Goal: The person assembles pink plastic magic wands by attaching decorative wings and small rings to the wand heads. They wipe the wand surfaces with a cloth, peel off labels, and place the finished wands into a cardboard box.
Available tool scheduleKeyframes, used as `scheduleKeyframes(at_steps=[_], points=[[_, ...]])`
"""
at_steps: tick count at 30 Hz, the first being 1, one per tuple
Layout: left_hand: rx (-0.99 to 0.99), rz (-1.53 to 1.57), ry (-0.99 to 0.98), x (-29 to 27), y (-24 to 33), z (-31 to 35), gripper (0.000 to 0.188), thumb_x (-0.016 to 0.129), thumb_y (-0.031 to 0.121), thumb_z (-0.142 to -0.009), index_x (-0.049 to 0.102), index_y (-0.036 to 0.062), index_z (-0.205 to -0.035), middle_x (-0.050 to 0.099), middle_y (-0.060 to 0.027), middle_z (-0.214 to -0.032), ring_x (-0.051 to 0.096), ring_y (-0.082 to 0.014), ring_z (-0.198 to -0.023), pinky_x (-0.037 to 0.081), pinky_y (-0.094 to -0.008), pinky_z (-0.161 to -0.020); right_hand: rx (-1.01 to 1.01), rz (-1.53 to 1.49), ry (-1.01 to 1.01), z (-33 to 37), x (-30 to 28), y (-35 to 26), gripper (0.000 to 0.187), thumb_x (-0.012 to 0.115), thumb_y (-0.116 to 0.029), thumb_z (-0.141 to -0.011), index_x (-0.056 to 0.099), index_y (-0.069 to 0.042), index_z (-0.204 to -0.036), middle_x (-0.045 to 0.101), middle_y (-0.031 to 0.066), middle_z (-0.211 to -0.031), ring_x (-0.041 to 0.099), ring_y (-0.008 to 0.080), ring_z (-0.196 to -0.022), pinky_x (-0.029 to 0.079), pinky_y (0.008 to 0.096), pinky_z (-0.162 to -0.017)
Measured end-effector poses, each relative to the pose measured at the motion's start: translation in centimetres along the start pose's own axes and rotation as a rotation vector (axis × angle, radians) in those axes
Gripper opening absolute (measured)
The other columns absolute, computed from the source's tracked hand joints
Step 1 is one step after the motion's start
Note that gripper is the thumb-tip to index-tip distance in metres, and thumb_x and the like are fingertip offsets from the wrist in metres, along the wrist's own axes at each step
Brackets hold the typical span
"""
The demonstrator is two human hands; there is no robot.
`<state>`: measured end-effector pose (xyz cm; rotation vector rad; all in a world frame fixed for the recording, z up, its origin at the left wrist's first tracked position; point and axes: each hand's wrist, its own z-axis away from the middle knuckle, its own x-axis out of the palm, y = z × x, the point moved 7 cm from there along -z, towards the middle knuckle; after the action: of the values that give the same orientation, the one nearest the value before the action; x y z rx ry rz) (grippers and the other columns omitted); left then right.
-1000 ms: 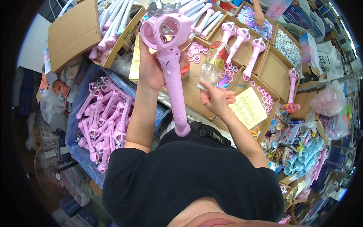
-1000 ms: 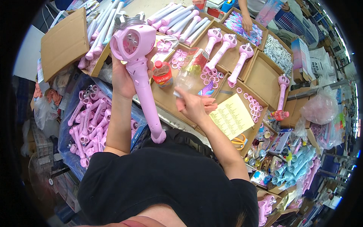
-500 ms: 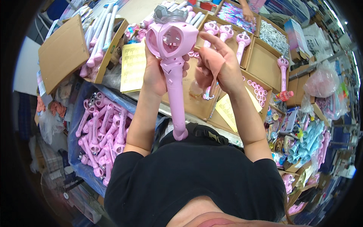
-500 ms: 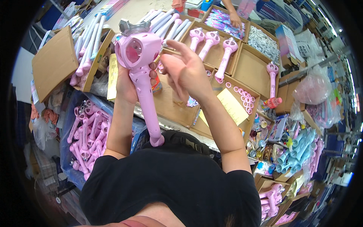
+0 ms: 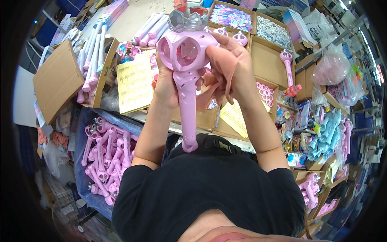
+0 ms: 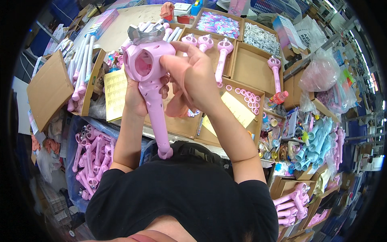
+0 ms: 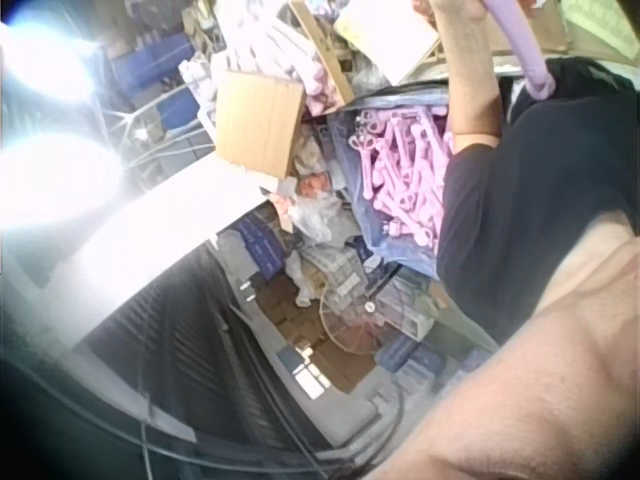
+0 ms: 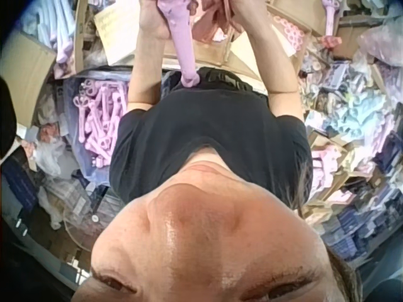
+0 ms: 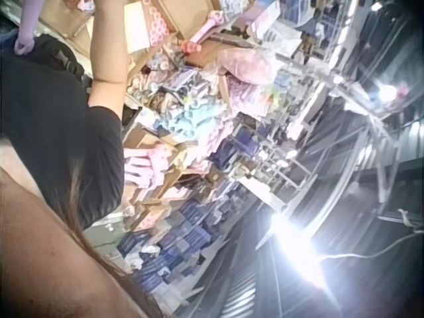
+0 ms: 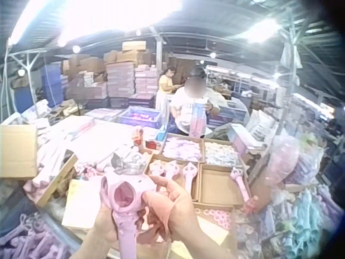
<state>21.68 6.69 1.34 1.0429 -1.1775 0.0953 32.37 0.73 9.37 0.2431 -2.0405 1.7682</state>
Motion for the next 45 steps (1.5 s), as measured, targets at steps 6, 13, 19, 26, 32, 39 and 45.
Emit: scheduleKeyframes(at_steps=[6, 13, 19, 26, 32, 39, 45], points=[[-0.054, 0.030, -0.013, 1.0, -1.1, -0.6, 0.082, 0.021, 0.080, -0.082, 0.047, 0.0183, -0.130, 0.063, -0.0072, -0.105, 0.064, -0.0189, -0.080, 0.054, -0.0318, -0.056, -0.077, 0.113, 0.031, 0.7, -1.1, -0.7, 0.054, 0.066, -0.011, -0.084, 0.041, 0.012, -0.126, 0.065, 0.0083, -0.079, 0.057, 0.0070, -0.060, 0.041, 0.0201, -0.049], [-0.082, 0.038, -0.054, 1.7, -1.9, -1.0, 0.082, 0.022, 0.079, -0.083, 0.046, 0.0175, -0.131, 0.063, -0.0069, -0.103, 0.063, -0.0177, -0.077, 0.054, -0.0334, -0.056, -0.115, 0.146, 0.070, 1.4, -1.9, -1.7, 0.055, 0.068, -0.012, -0.083, 0.042, 0.012, -0.125, 0.064, 0.0066, -0.074, 0.052, 0.0053, -0.052, 0.038, 0.0202, -0.045], [-0.111, 0.060, -0.048, 2.3, -2.6, -1.1, 0.082, 0.023, 0.079, -0.082, 0.047, 0.0169, -0.130, 0.063, -0.0079, -0.104, 0.064, -0.0191, -0.079, 0.055, -0.0337, -0.056, -0.129, 0.143, 0.121, 2.3, -2.4, -2.4, 0.057, 0.067, -0.015, -0.083, 0.042, 0.014, -0.125, 0.062, 0.0062, -0.072, 0.052, 0.0052, -0.053, 0.039, 0.0203, -0.044], [-0.114, 0.068, -0.125, 3.2, -3.0, -1.1, 0.082, 0.027, 0.078, -0.083, 0.048, 0.0134, -0.129, 0.063, -0.0106, -0.105, 0.065, -0.0204, -0.078, 0.055, -0.0324, -0.055, -0.137, 0.174, 0.103, 2.5, -2.7, -2.3, 0.053, 0.067, -0.012, -0.082, 0.044, 0.011, -0.123, 0.062, 0.0067, -0.073, 0.054, 0.0072, -0.053, 0.041, 0.0204, -0.045], [-0.129, 0.148, -0.095, 2.8, -3.2, -1.1, 0.079, 0.030, 0.076, -0.084, 0.047, 0.0140, -0.130, 0.063, -0.0119, -0.106, 0.066, -0.0220, -0.082, 0.057, -0.0344, -0.060, -0.173, 0.193, 0.126, 2.8, -2.9, -3.0, 0.053, 0.068, -0.011, -0.083, 0.041, 0.015, -0.121, 0.066, 0.0127, -0.080, 0.060, 0.0095, -0.064, 0.046, 0.0213, -0.053], [-0.153, 0.124, -0.196, 3.3, -3.3, -1.0, 0.076, 0.029, 0.075, -0.085, 0.046, 0.0184, -0.132, 0.061, -0.0065, -0.114, 0.065, -0.0205, -0.087, 0.056, -0.0345, -0.062, -0.111, 0.256, 0.147, 2.8, -3.0, -2.9, 0.055, 0.067, -0.012, -0.081, 0.041, 0.015, -0.121, 0.064, 0.0121, -0.077, 0.056, 0.0083, -0.056, 0.041, 0.0211, -0.045], [-0.126, 0.103, -0.134, 3.0, -3.3, -1.0, 0.077, 0.029, 0.076, -0.084, 0.047, 0.0170, -0.131, 0.062, -0.0076, -0.109, 0.065, -0.0203, -0.082, 0.055, -0.0333, -0.059, -0.132, 0.218, 0.135, 3.2, -2.6, -2.9, 0.055, 0.067, -0.014, -0.082, 0.041, 0.014, -0.121, 0.064, 0.0112, -0.075, 0.055, 0.0078, -0.054, 0.041, 0.0216, -0.045]])
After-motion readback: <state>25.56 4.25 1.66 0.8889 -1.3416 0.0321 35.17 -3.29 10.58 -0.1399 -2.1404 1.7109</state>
